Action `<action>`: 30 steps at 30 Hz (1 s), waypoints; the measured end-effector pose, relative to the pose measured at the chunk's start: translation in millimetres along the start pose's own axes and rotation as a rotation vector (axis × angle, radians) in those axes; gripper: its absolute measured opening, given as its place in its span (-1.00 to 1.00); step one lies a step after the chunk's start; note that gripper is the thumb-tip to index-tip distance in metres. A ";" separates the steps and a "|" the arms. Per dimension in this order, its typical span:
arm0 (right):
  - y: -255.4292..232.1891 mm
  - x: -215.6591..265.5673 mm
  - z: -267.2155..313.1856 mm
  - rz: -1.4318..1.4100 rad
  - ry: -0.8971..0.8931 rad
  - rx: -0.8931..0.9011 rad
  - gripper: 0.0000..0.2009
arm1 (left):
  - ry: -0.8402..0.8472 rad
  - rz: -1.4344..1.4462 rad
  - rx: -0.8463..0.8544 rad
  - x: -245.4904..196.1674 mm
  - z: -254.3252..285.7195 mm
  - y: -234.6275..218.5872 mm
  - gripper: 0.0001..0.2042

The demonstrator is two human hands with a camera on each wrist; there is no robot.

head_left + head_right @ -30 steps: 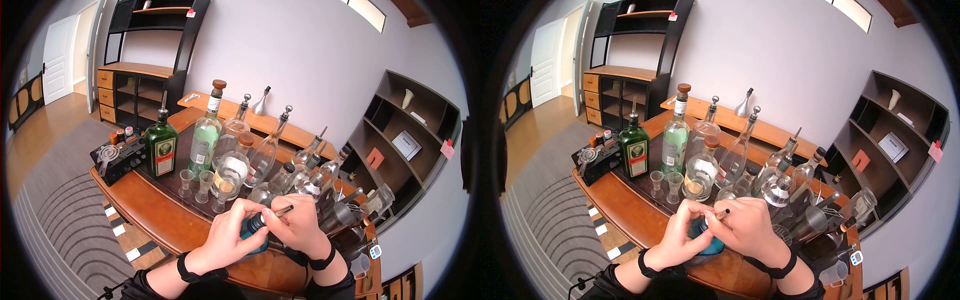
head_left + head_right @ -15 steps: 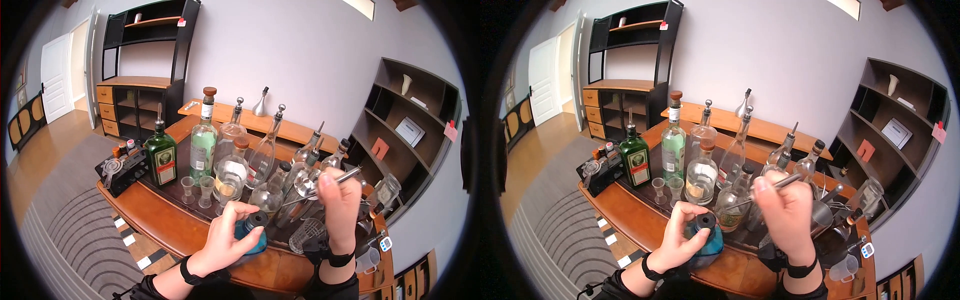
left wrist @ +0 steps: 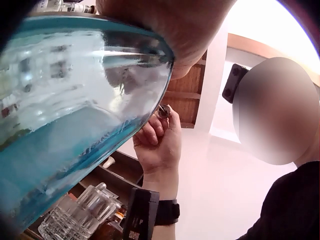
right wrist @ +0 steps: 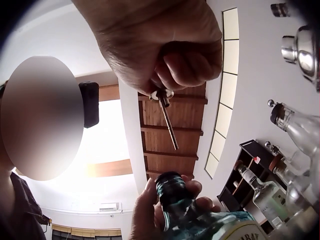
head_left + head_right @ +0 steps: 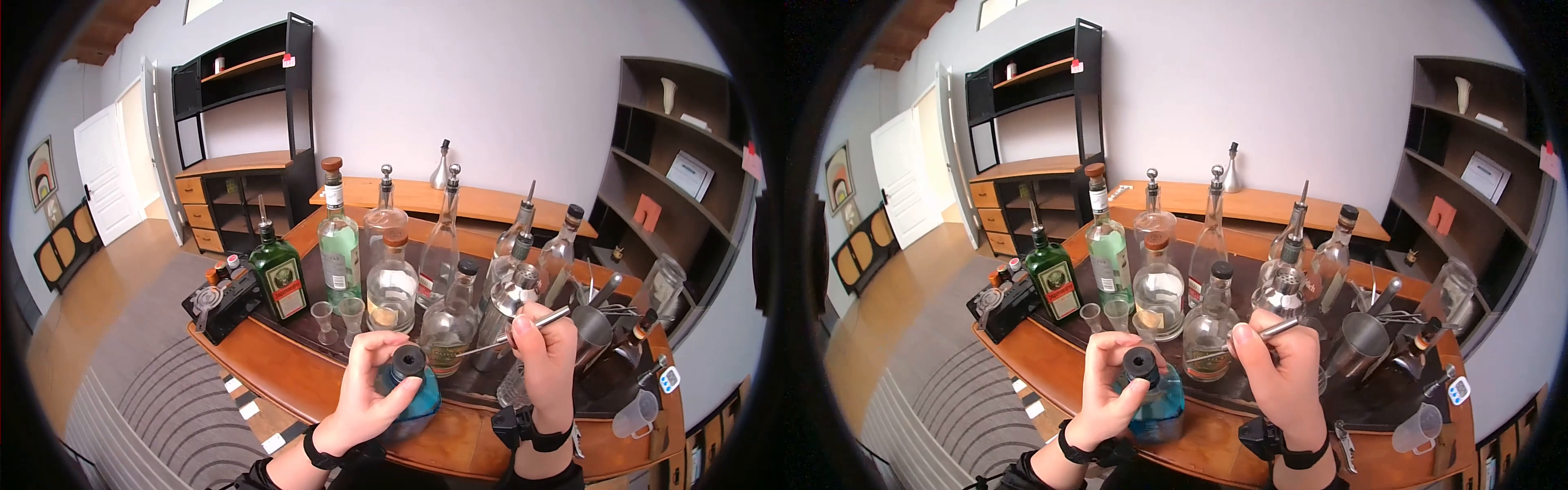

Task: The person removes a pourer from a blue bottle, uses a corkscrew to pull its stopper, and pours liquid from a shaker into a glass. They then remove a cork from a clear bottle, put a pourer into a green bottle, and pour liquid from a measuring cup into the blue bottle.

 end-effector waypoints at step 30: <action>-29.7 16.8 1.7 0.081 -0.185 0.107 -0.75 | -0.248 -0.056 0.283 -44.7 -19.6 -15.1 -0.67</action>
Point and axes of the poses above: each hand's wrist, its own z-axis away from the middle knuckle, its own y-axis out of the palm, x = y × z, the point moved 5 cm from there along -z, towards the middle knuckle, and after that the axes turned 1 degree about y, right-handed, at the moved point
